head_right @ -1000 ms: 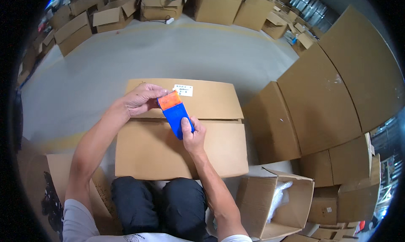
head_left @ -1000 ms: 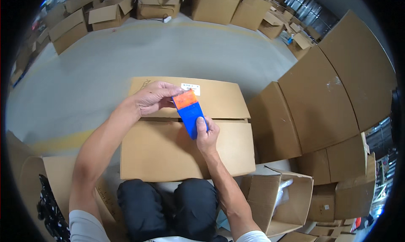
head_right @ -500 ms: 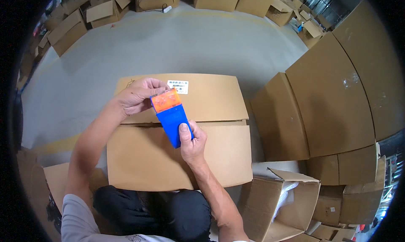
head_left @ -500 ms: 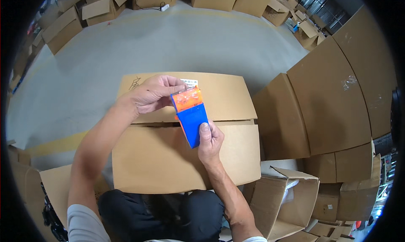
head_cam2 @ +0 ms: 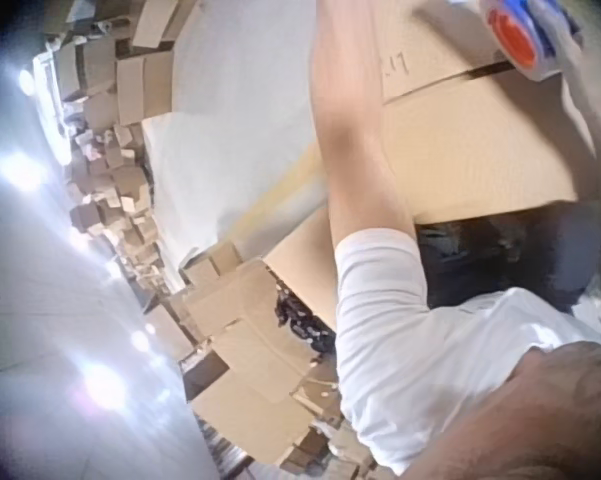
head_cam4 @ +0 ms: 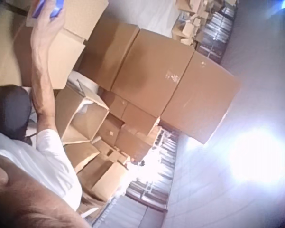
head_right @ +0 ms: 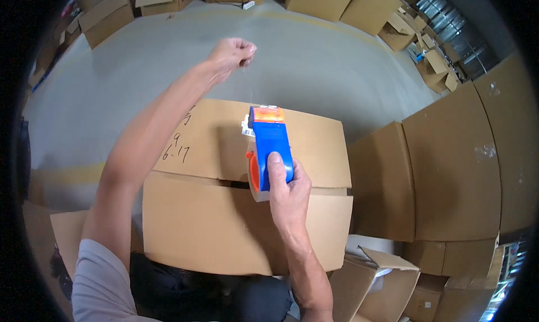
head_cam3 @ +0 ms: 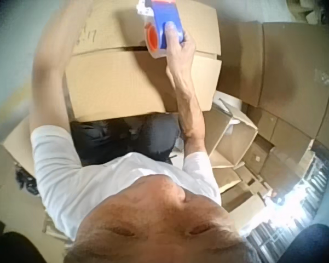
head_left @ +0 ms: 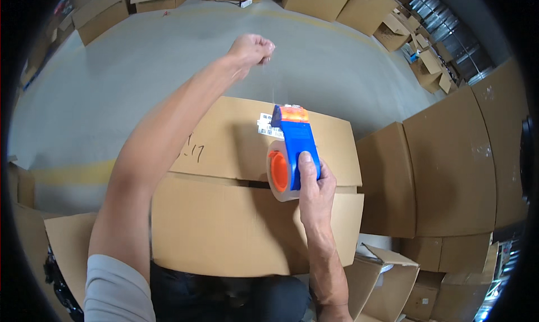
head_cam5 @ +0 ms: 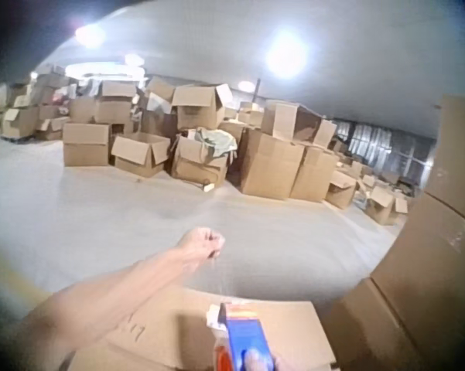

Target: The person packs electronic components into cardboard boxes by first wrapping them in bubble wrap, then placing them into the boxes, and finally sealing each box with a tape dispenser.

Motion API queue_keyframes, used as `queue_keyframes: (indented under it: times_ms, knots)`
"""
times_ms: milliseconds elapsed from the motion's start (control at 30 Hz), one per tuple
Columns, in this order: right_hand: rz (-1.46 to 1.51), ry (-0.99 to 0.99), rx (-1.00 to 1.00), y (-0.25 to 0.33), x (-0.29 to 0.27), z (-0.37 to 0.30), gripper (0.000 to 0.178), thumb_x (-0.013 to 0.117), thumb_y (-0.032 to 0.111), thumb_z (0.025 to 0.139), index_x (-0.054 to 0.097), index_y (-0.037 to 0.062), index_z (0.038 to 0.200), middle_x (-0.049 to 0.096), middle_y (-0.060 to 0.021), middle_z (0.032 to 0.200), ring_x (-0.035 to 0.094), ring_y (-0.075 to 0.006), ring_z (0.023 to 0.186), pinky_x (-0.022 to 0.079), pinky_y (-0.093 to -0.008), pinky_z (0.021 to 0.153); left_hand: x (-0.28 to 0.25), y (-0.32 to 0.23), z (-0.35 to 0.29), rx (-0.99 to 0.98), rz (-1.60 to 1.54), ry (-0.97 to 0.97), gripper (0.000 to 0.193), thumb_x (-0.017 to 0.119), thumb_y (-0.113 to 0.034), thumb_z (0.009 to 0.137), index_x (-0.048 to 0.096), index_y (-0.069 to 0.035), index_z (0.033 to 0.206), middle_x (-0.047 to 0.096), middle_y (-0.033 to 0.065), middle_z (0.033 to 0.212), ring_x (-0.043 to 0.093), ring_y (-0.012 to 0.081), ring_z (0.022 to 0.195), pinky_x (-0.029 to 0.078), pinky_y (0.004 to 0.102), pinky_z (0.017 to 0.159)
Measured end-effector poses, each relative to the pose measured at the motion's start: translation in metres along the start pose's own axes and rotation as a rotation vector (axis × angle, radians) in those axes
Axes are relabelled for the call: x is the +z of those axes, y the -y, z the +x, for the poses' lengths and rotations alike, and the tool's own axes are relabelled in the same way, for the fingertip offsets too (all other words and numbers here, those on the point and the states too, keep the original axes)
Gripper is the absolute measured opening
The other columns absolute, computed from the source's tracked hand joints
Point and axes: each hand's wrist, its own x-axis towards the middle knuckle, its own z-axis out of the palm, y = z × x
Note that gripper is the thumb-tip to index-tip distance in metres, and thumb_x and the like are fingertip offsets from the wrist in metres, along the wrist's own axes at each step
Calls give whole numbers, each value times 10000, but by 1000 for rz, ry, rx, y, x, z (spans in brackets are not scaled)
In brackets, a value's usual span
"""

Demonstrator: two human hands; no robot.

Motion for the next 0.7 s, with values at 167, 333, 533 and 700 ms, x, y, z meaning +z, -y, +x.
queue_keyframes:
  times_ms: [167, 333, 533, 700]
  knots:
    - [-7, 8, 71, -13, 12, 56, 557, 623, 516, 973, 655, -39, 938, 588, -30, 775, 503, -80, 728, 439, -261, 671, 4, 85, 76, 159, 684, -39, 104, 660, -62, 875, 700, 1, 948, 703, 127, 877, 643, 206, 767, 526, 342, 706]
    - [-25, -21, 132, -1, 11, 60, 589, 606, 556, 968, 670, -30, 968, 608, -33, 782, 535, -81, 745, 455, -264, 689, 26, 151, 79, 33, 1568, 765, 254, 728, -238, 809, 743, -53, 982, 740, 123, 1018, 689, 254, 933, 550, 415, 800]
    - [27, 35, 130, -6, 10, 65, 567, 635, 539, 957, 677, -25, 994, 635, -41, 814, 564, -86, 741, 471, -246, 693, 15, 138, 60, -275, 1395, 612, 404, 726, -344, 867, 728, -81, 1173, 714, 147, 1157, 678, 253, 1022, 550, 433, 853]
    - [82, 17, 107, -14, 6, 61, 540, 671, 511, 945, 669, -27, 1000, 635, -40, 821, 565, -87, 736, 476, -247, 691, 22, 78, 16, -252, 517, 823, 680, 499, -622, 990, 708, 21, 1056, 693, 155, 1116, 622, 236, 1051, 506, 424, 908]
